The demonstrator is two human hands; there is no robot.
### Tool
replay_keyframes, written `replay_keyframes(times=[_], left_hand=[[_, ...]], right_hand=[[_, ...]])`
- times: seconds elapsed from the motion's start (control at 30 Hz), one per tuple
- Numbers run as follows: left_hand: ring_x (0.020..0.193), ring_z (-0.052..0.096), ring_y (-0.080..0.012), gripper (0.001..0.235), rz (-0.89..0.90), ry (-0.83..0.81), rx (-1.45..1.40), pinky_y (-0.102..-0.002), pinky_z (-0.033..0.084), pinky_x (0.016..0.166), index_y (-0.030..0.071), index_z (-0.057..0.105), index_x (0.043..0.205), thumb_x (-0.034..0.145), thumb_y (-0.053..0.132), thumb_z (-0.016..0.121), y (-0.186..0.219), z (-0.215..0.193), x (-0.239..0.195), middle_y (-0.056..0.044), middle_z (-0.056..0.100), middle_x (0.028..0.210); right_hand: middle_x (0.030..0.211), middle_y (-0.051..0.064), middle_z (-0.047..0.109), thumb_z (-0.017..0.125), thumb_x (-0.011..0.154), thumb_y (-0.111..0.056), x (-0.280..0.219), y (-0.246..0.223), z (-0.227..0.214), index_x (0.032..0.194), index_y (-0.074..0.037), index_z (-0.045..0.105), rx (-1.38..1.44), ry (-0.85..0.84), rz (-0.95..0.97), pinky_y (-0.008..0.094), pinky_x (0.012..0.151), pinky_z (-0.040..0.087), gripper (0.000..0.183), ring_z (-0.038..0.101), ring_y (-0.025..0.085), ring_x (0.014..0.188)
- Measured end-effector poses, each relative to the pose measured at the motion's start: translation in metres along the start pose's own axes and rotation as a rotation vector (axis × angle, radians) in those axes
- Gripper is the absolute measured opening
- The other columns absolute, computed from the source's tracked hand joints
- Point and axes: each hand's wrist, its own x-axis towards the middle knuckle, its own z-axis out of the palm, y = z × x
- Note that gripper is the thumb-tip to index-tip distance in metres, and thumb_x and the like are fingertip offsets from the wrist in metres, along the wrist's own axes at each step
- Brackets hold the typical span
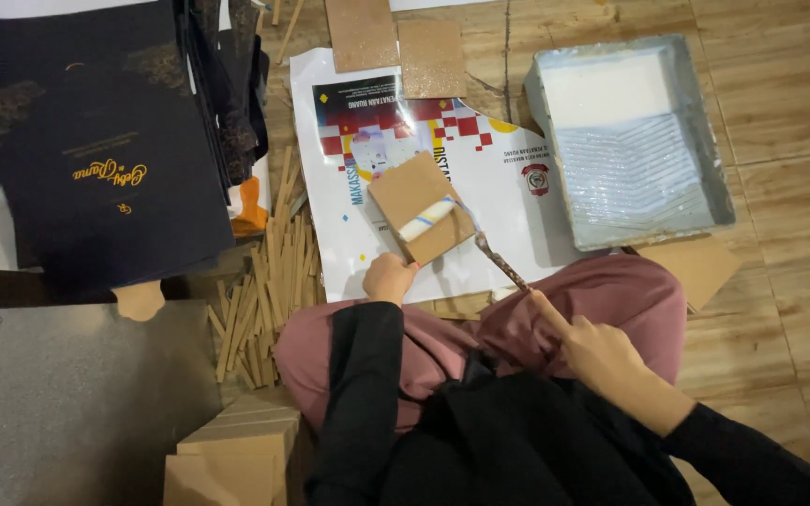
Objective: Applying adhesive to small cardboard pieces using a paint roller and placing them onto a larger sheet.
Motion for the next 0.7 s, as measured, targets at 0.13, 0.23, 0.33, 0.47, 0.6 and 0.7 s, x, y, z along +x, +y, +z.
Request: replay_keyframes(times=[0.13,0.23,0.33,0.47,0.6,0.7], left_hand=[[0.096,0.061,-0.0339,0.029,0.02,-0.027,0.009,-0.049,0.048,0.08,0.012,0.068,0.098,0.082,0.032,0.054,-0.006,0.004,0.004,-0.013,0.066,0.091],[0.096,0.061,-0.0351,0.025,0.015,0.018,0.004,-0.047,0.048,0.08,0.014,0.068,0.095,0.083,0.025,0.049,-0.015,-0.006,0.007,-0.013,0.066,0.091],[0.097,0.06,-0.0351,0.028,0.0,0.081,-0.011,-0.048,0.048,0.08,0.016,0.068,0.098,0.086,0.024,0.043,-0.025,-0.028,0.01,-0.012,0.065,0.093],[0.101,0.058,-0.034,0.03,-0.013,0.157,-0.106,-0.049,0.046,0.084,0.02,0.066,0.102,0.085,0.024,0.041,-0.035,-0.071,0.006,-0.009,0.064,0.101],[0.06,0.055,-0.0163,0.022,0.027,0.293,-0.379,-0.028,0.045,0.056,0.013,0.066,0.09,0.078,0.016,0.048,-0.052,-0.096,0.009,-0.001,0.064,0.077],[0.077,0.058,-0.0167,0.025,0.071,0.339,-0.533,-0.026,0.044,0.07,0.011,0.066,0.091,0.074,0.017,0.048,-0.039,-0.107,-0.017,0.0,0.066,0.085]], right_hand=[[0.061,0.006,0.056,0.054,0.072,-0.025,0.038,-0.013,0.004,0.143,-0.03,0.013,0.073,0.055,-0.004,0.039,0.049,0.054,0.082,0.064,0.029,0.053],[0.061,0.004,0.057,0.052,0.071,-0.011,0.069,-0.023,0.0,0.143,-0.025,0.017,0.082,0.113,-0.063,0.037,0.048,0.054,0.081,0.064,0.027,0.053],[0.061,0.007,0.057,0.057,0.069,-0.01,0.076,-0.025,-0.007,0.144,-0.022,0.014,0.086,0.104,-0.1,0.037,0.049,0.054,0.088,0.063,0.028,0.053],[0.063,0.006,0.058,0.053,0.07,-0.013,0.036,-0.022,-0.008,0.142,-0.024,0.018,0.076,0.098,-0.078,0.038,0.048,0.054,0.081,0.065,0.027,0.054],[0.057,0.004,0.054,0.051,0.068,-0.017,-0.03,0.0,-0.017,0.14,-0.02,0.019,0.136,0.0,-0.065,0.034,0.036,0.042,0.079,0.056,0.021,0.04],[0.064,0.007,0.057,0.049,0.07,-0.021,-0.043,0.008,-0.005,0.141,-0.027,0.016,0.143,-0.123,0.0,0.036,0.04,0.048,0.078,0.056,0.026,0.042]])
